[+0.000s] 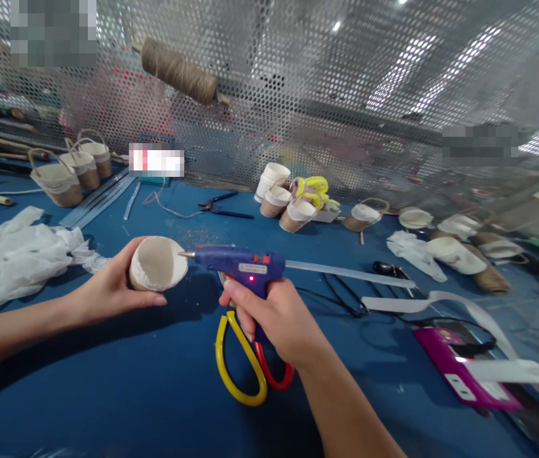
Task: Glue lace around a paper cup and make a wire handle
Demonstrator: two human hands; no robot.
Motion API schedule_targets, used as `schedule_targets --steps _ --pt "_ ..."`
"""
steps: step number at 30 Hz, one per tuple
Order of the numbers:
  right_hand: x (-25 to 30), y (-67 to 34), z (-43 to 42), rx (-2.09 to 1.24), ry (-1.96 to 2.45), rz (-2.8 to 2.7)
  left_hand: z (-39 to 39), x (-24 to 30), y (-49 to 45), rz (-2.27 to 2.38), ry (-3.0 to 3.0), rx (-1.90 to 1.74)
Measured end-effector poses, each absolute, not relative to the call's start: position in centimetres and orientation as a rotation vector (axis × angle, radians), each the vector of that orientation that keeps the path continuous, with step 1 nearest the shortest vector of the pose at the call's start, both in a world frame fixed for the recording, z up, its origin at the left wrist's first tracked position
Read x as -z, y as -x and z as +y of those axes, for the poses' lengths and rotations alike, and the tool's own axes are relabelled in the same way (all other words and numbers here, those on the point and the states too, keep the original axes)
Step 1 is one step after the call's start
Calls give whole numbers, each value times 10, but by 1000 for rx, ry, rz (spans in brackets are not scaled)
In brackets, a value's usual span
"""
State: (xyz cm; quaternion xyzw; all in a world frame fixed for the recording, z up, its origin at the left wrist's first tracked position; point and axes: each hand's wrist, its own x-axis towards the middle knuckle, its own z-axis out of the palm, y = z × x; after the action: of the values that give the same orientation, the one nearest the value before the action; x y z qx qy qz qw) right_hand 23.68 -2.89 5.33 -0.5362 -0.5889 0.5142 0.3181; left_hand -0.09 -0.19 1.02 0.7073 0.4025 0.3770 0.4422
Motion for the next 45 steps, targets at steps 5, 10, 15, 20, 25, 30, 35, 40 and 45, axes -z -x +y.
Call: schedule_targets --steps 5,10,15,20,25,30,35,40,45 --pt "-43 -224 -28 -1732 1121 -981 -6 -11 1 880 -1601 -918" --pt "-39 -216 -25 -1904 981 -699 -7 -12 -2 851 -1511 -996" --pt "-38 -216 -26 -1926 990 -708 -6 -10 -5 835 -1465 -1051" --pt "-38 -214 -29 -1889 1057 -798 -6 -7 -4 801 -1459 -1073" --pt "-35 -213 -31 -1778 1168 -973 -6 -5 -3 816 -1482 -1072" --pt "-36 -217 -35 -1597 1293 -1204 -4 -4 -2 815 -1491 -1056" --pt "-44 -223 -32 -1590 1205 -1167 -5 -9 -1 756 -1460 -980" --pt "-44 -224 -26 -1730 1068 -929 -8 -15 1 630 -1381 -863" --pt "-42 -219 -26 -1838 996 -874 -9 -19 -1 610 -1383 -834"
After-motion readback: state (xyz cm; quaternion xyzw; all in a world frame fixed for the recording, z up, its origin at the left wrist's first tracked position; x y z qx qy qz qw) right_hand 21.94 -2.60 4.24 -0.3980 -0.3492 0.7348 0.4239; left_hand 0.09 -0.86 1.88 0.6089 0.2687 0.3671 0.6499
